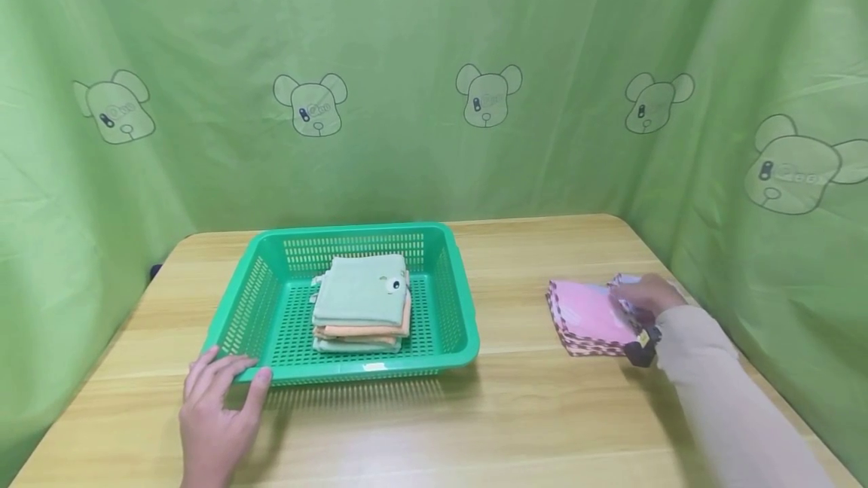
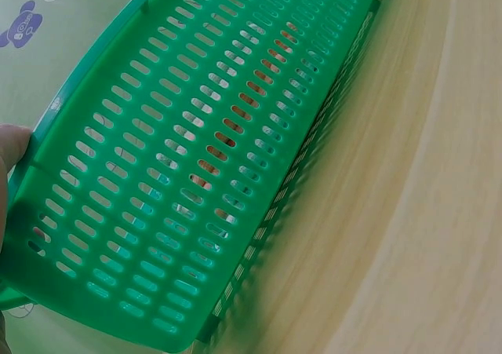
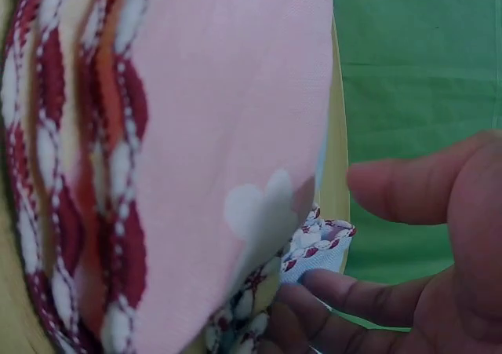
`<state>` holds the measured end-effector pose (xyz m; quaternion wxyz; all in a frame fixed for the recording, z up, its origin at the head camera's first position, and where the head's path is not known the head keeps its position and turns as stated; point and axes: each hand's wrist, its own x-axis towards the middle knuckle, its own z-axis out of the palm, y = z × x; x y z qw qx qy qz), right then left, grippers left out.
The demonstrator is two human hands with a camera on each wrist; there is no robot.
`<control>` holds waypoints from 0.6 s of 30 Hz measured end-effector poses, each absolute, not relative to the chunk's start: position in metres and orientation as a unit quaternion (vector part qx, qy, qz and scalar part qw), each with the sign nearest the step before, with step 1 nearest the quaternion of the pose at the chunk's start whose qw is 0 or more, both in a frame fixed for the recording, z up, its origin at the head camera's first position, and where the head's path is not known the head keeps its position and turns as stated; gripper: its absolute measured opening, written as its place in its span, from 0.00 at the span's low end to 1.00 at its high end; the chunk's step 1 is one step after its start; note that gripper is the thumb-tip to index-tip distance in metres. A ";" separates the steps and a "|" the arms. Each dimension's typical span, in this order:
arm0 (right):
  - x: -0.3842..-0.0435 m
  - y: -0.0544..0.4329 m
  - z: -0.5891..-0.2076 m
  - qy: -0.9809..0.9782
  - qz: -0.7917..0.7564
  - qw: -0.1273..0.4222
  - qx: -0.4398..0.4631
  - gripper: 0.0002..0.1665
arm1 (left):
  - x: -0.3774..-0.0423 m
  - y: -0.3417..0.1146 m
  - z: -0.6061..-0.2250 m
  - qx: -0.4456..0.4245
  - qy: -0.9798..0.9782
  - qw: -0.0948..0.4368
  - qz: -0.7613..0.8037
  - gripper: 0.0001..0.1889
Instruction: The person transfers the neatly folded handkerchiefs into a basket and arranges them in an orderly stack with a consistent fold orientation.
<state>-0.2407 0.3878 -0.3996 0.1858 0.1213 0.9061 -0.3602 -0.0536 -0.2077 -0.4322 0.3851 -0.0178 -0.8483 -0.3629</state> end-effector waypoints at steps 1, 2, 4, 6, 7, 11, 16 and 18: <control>-0.240 0.387 -0.400 0.897 -0.378 0.193 0.127 0.18 | -0.054 -0.208 -0.432 -0.017 -0.848 0.385 -0.364 0.12; -0.239 0.387 -0.401 0.889 -0.393 0.198 0.130 0.15 | -0.053 -0.208 -0.432 -0.017 -0.848 0.385 -0.364 0.12; -0.238 0.387 -0.402 0.878 -0.412 0.205 0.133 0.13 | -0.053 -0.208 -0.433 -0.017 -0.848 0.384 -0.364 0.12; -0.237 0.387 -0.404 0.879 -0.411 0.205 0.127 0.16 | -0.053 -0.208 -0.433 -0.017 -0.848 0.384 -0.364 0.12; -0.237 0.387 -0.405 0.880 -0.410 0.206 0.123 0.17 | -0.053 -0.208 -0.433 -0.017 -0.848 0.385 -0.364 0.12; -0.238 0.388 -0.409 0.895 -0.380 0.206 0.110 0.18 | -0.052 -0.208 -0.434 -0.019 -0.847 0.386 -0.365 0.12; -0.241 0.386 -0.410 0.915 -0.345 0.189 0.085 0.19 | -0.053 -0.207 -0.433 -0.022 -0.846 0.388 -0.364 0.12; -0.243 0.384 -0.409 0.918 -0.344 0.181 0.079 0.19 | -0.053 -0.207 -0.432 -0.023 -0.845 0.391 -0.364 0.12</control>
